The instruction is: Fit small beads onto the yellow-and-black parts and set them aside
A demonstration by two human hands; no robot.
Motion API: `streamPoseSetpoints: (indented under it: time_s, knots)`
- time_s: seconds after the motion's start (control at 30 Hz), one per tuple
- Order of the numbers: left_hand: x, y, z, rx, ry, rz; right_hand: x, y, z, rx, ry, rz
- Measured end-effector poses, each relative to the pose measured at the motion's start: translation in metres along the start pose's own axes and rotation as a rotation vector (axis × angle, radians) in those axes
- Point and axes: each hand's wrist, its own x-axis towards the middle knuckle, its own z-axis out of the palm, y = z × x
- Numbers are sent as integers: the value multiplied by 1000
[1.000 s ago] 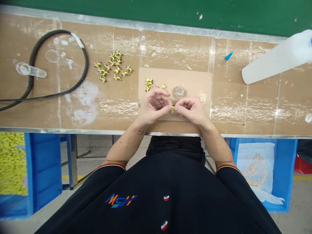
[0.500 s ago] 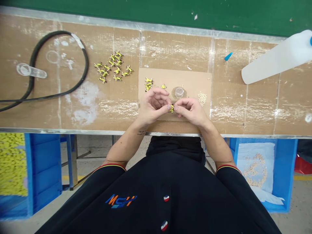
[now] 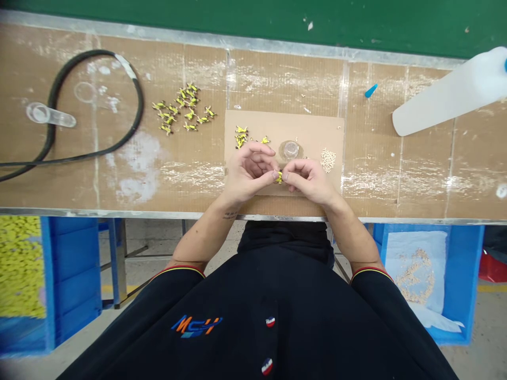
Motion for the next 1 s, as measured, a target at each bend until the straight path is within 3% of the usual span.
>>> streamPoseSetpoints:
  time_s: [0.8, 1.0]
  knots:
    - [0, 6, -1, 17, -84, -15, 0, 5, -5, 22, -82, -12]
    - [-1, 3, -2, 94, -42, 100, -1, 10, -4, 56, -74, -127]
